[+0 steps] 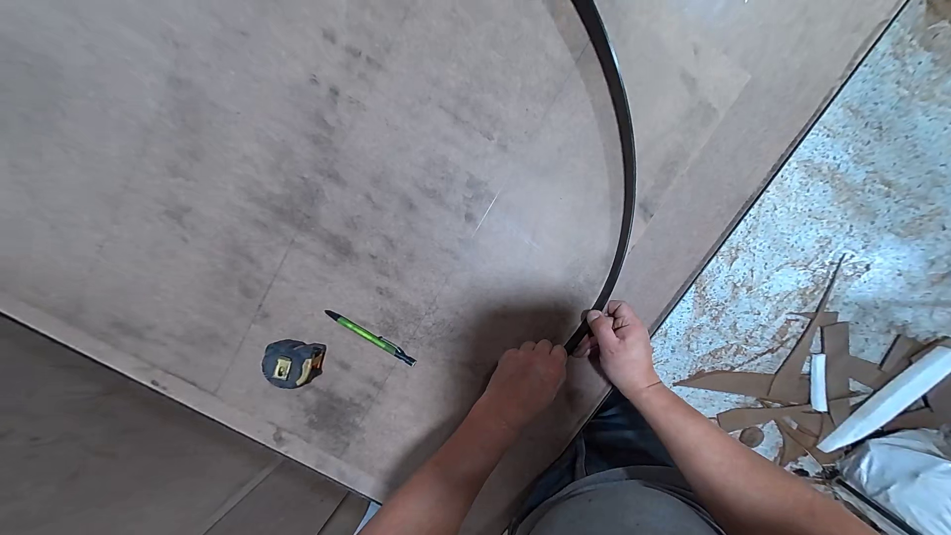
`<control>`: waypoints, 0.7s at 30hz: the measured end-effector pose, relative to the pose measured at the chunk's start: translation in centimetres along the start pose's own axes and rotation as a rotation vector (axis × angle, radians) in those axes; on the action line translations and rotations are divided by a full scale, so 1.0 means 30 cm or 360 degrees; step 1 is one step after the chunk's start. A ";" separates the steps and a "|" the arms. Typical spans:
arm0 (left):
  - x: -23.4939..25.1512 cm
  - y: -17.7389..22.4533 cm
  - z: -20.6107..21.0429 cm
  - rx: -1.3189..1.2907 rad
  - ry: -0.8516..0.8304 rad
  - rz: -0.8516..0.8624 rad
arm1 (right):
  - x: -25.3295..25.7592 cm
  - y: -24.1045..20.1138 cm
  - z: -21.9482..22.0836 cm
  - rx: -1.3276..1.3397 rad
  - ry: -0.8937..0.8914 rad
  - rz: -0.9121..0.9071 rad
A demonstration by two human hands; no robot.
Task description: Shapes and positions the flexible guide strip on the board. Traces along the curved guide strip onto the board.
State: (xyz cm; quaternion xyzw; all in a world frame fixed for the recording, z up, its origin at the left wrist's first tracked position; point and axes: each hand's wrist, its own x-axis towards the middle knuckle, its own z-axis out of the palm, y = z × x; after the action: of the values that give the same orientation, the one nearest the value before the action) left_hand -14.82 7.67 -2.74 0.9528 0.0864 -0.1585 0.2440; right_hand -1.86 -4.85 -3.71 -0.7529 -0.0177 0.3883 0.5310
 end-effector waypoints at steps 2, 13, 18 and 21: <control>-0.003 0.005 0.009 0.0008 0.0027 -0.0022 | 0.002 0.001 -0.001 -0.0045 0.0015 0.0012; -0.119 -0.048 -0.150 -0.0290 0.0048 -0.0521 | 0.007 0.012 -0.021 -0.0414 -0.0010 0.0008; -0.314 -0.299 -0.262 -0.0303 0.0757 -0.1081 | 0.043 0.017 -0.031 -0.0387 -0.0072 0.0037; -0.372 -0.410 -0.294 -0.0220 0.0793 -0.1411 | 0.044 0.018 -0.026 -0.0333 -0.0067 0.0031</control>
State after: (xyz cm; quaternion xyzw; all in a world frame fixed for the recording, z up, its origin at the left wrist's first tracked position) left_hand -25.93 21.68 3.06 0.8151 0.5481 -0.0087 0.1877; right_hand -0.68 -5.12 -4.78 -0.7960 -0.0620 0.4053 0.4454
